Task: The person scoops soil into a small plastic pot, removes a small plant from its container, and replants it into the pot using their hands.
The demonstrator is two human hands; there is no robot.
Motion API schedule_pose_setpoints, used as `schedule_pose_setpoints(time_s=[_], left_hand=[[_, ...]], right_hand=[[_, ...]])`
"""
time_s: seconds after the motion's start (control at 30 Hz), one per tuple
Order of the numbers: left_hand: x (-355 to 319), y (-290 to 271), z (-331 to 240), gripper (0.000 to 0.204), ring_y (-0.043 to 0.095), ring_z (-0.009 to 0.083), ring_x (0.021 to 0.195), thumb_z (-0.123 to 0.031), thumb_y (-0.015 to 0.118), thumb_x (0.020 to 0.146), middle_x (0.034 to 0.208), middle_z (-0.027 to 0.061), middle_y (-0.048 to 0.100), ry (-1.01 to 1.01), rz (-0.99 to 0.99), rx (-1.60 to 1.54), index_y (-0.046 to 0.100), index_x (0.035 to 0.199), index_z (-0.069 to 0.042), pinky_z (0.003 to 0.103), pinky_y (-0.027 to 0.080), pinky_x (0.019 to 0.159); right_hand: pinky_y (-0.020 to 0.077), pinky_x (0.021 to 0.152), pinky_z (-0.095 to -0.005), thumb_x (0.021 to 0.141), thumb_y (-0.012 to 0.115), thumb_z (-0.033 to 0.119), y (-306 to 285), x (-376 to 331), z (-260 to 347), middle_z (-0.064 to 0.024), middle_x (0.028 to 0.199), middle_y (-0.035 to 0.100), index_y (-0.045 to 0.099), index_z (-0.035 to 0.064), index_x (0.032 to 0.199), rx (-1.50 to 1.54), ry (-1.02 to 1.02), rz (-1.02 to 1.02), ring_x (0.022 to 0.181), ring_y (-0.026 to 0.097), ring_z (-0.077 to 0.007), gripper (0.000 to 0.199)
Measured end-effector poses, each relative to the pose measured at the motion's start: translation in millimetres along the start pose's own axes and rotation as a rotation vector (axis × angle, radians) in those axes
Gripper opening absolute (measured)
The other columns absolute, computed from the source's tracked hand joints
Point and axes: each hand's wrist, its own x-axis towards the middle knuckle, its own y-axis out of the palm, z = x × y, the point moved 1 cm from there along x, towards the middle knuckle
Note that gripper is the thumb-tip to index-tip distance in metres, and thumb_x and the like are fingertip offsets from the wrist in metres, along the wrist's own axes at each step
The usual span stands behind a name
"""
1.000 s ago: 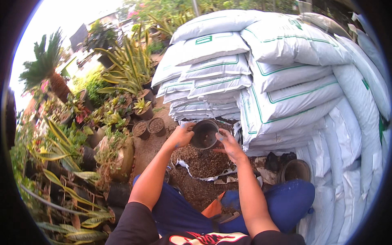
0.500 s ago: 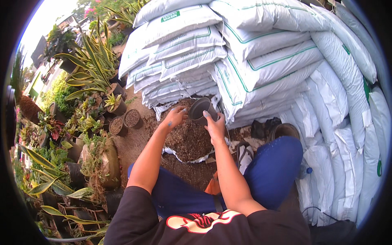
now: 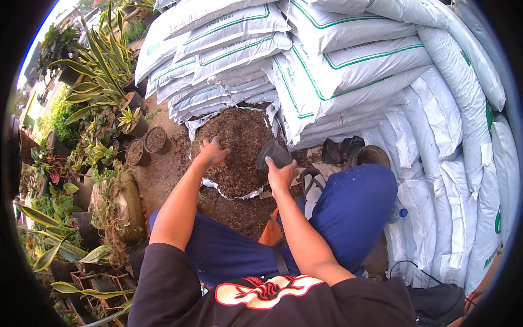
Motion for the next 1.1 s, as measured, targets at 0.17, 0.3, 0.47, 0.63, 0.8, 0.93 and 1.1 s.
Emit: schedule_pose_setpoints(time_s=[0.17,0.3,0.47,0.63,0.8,0.93,1.1], left_hand=[[-12,1,7,0.09,0.01,0.0545,0.152,-0.042,0.072,0.09,0.165,0.0353,0.004,-0.155,-0.022,-0.15,0.022,0.163,-0.025,0.06,0.027,0.121],[-12,18,37,0.097,0.005,0.0517,0.154,-0.044,0.073,0.089,0.166,0.0311,-0.006,-0.383,-0.078,-0.316,0.012,0.164,-0.034,0.061,0.028,0.12],[-3,31,26,0.09,0.016,0.0524,0.151,-0.044,0.072,0.089,0.164,0.0338,0.002,-0.321,-0.059,-0.415,0.02,0.163,-0.031,0.059,0.029,0.12],[-1,32,11,0.086,0.028,0.0546,0.146,-0.042,0.072,0.09,0.16,0.0351,0.014,-0.267,-0.064,-0.358,0.025,0.161,-0.03,0.059,0.034,0.117],[-4,30,4,0.081,0.037,0.0505,0.144,-0.044,0.071,0.09,0.159,0.034,0.024,-0.17,-0.042,-0.327,0.037,0.158,-0.018,0.051,0.037,0.118],[-4,35,-9,0.08,0.044,0.0427,0.142,-0.045,0.066,0.094,0.156,0.032,0.037,-0.056,0.035,-0.285,0.036,0.158,-0.007,0.047,0.038,0.117],[-4,39,-11,0.067,0.044,0.0345,0.144,-0.046,0.049,0.105,0.155,0.0243,0.045,0.046,0.176,-0.443,0.041,0.155,-0.002,0.044,0.034,0.118]], right_hand=[[0.0283,0.121,-0.049,0.078,0.086,0.042,-4,-14,-31,-0.0398,0.157,0.019,0.017,-0.011,0.156,-0.044,0.085,0.029,0.147,0.026,-0.0499,0.117],[0.0341,0.116,-0.0486,0.076,0.087,0.042,12,-30,-28,-0.0382,0.15,0.028,0.019,0.0,0.159,-0.027,0.057,0.106,0.14,0.036,-0.0479,0.115],[0.0419,0.109,-0.0492,0.075,0.086,0.043,28,-15,-46,-0.0321,0.146,0.035,0.022,0.0142,0.161,0.062,0.047,0.259,0.132,0.046,-0.047,0.111],[0.0417,0.11,-0.048,0.076,0.087,0.04,48,-28,-34,-0.0301,0.144,0.04,0.027,0.0113,0.159,-0.109,-0.019,0.222,0.133,0.046,-0.0429,0.107],[0.0424,0.109,-0.052,0.072,0.086,0.049,61,-28,-29,-0.0401,0.147,0.031,0.02,0.0201,0.162,-0.087,-0.003,0.28,0.132,0.047,-0.0519,0.115],[0.0423,0.11,-0.0505,0.076,0.086,0.045,69,-27,-26,-0.0387,0.147,0.031,0.018,0.0159,0.162,-0.058,-0.04,0.281,0.133,0.046,-0.05,0.114],[0.0416,0.11,-0.0503,0.078,0.085,0.041,74,-34,-11,-0.0386,0.148,0.03,0.017,0.0144,0.162,-0.006,-0.007,0.378,0.132,0.045,-0.0497,0.112]])
